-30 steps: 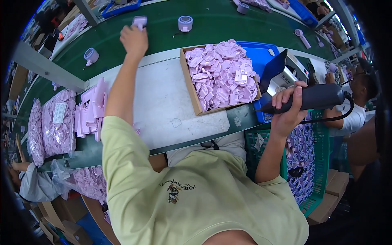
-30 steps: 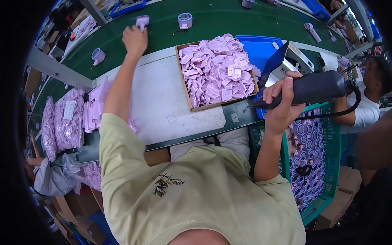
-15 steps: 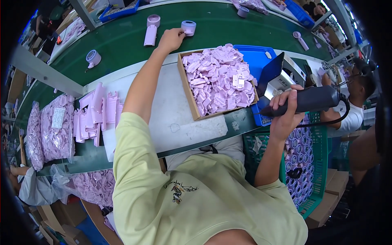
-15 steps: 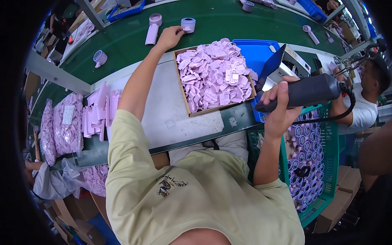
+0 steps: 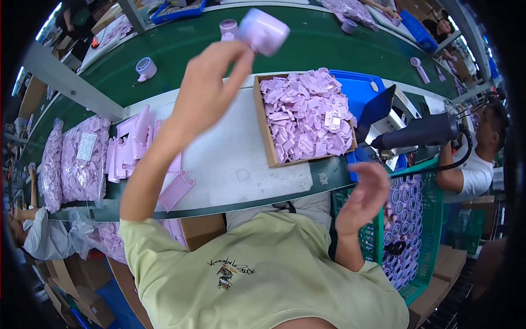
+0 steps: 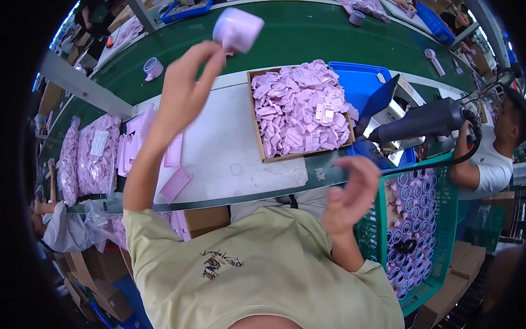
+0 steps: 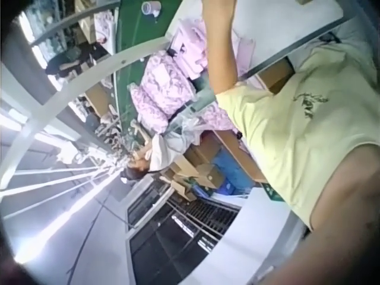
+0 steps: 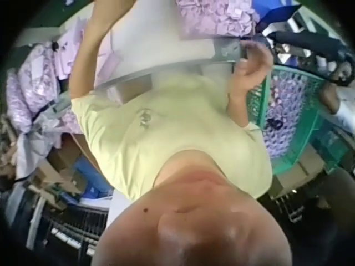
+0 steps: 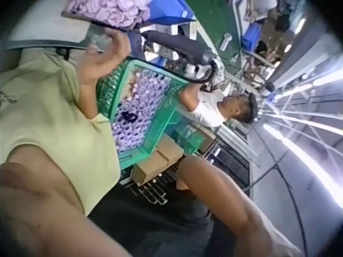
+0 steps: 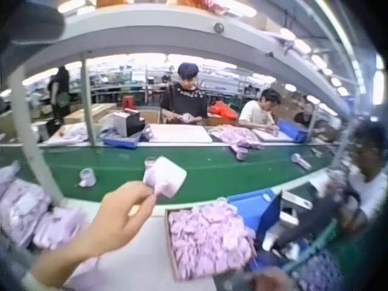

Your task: The person empties a bag of pink plastic components into a box, fits a fan motor and handle piece together, and secures them with a power screwdriver.

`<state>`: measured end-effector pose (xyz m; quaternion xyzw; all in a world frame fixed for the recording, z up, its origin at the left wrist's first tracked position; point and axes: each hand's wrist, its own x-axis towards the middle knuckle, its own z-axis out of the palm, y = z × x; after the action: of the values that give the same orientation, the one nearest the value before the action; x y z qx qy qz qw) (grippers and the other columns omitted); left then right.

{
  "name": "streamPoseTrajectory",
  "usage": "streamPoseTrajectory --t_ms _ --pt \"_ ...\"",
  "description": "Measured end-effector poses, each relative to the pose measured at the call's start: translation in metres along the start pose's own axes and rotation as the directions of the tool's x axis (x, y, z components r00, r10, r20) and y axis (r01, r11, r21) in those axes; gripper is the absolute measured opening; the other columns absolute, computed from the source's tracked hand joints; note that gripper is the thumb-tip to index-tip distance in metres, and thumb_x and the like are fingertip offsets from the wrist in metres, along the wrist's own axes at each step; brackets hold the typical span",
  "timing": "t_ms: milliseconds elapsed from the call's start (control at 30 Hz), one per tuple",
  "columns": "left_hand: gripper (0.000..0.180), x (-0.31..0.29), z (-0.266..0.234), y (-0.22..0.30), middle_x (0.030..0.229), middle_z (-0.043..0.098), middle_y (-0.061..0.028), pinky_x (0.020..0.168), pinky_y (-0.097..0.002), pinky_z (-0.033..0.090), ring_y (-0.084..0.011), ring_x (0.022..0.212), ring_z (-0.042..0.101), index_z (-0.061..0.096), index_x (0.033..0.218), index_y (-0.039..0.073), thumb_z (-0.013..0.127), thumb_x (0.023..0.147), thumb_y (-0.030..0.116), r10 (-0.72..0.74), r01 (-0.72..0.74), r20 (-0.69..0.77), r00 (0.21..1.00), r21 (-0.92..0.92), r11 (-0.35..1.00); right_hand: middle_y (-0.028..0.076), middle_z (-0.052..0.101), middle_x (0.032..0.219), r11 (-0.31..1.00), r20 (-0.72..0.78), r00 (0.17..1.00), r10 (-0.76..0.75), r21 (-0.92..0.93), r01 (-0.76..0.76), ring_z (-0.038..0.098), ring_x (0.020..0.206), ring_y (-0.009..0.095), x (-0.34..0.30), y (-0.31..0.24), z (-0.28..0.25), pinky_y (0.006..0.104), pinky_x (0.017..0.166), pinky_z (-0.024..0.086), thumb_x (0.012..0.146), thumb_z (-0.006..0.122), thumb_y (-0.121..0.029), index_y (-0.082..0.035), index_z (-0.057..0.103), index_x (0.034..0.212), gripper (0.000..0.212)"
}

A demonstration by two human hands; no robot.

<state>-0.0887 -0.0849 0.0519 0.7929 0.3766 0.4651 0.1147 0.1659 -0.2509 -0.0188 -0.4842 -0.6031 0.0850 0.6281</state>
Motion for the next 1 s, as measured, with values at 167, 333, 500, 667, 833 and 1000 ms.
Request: streamPoseTrajectory --t_ms 167,333,500,667,833,1000 --pt "0.025 -0.091 -0.001 0.069 0.100 0.058 -0.0144 0.079 -0.0397 0.046 -0.0330 0.095 0.055 0.055 0.088 0.002 0.067 0.068 0.010 0.271 -0.314 0.321 0.907 0.091 0.945 0.013 0.057 0.100 0.119 0.678 0.540 0.499 0.564 -0.817 0.064 0.084 0.024 0.023 -0.021 0.035 0.0324 0.067 0.053 0.091 0.049 -0.051 0.000 0.042 0.128 0.063" --pt "0.024 -0.161 0.004 0.094 0.104 0.060 -0.0139 0.082 -0.0407 0.047 -0.0311 0.099 0.058 0.059 0.091 0.004 0.071 0.073 0.011 0.069 -0.126 0.420 0.905 0.110 0.986 0.010 0.059 0.090 0.642 0.833 0.424 0.357 0.111 -0.758 0.065 0.075 0.023 0.011 -0.011 0.037 0.0300 0.059 0.052 0.089 0.051 -0.054 0.000 0.047 0.123 0.064" --pt "0.024 -0.191 -0.017 0.101 0.094 0.062 -0.0136 0.079 -0.0396 0.047 -0.0304 0.089 0.060 0.059 0.097 0.003 0.069 0.078 0.013 -0.303 0.231 0.376 0.875 0.225 0.947 0.011 0.059 0.096 0.626 0.736 0.523 0.430 0.174 -0.760 0.064 0.078 0.020 0.005 -0.015 0.043 0.0284 0.064 0.050 0.090 0.054 -0.048 -0.001 0.049 0.122 0.057" --pt "0.031 -0.192 -0.061 0.061 0.093 0.060 -0.0167 0.077 -0.0425 0.046 -0.0335 0.084 0.058 0.057 0.106 0.001 0.067 0.080 0.013 -0.457 0.364 0.060 0.887 0.519 0.774 0.011 0.058 0.100 0.643 0.732 0.557 0.392 0.216 -0.735 0.060 0.089 0.016 0.012 -0.013 0.040 0.0277 0.078 0.048 0.093 0.057 -0.031 -0.001 0.048 0.124 0.044" --pt "0.032 -0.200 -0.078 0.041 0.101 0.056 -0.0179 0.079 -0.0396 0.046 -0.0341 0.089 0.056 0.054 0.109 0.000 0.065 0.080 0.010 -0.754 0.578 0.208 0.623 0.528 0.622 0.012 0.057 0.108 0.656 0.766 0.542 0.346 0.215 -0.723 0.064 0.091 0.023 0.012 -0.012 0.035 0.0298 0.072 0.051 0.086 0.061 -0.046 0.001 0.040 0.135 0.071" --pt "0.029 -0.187 -0.061 0.040 0.102 0.053 -0.0176 0.078 -0.0388 0.045 -0.0330 0.092 0.053 0.051 0.105 -0.001 0.063 0.080 0.006 -0.675 0.624 0.311 0.669 0.258 0.738 0.013 0.056 0.113 0.658 0.729 0.572 0.376 0.225 -0.719 0.061 0.098 0.022 0.017 -0.012 0.022 0.0312 0.079 0.050 0.083 0.067 -0.038 0.002 0.037 0.138 0.074"
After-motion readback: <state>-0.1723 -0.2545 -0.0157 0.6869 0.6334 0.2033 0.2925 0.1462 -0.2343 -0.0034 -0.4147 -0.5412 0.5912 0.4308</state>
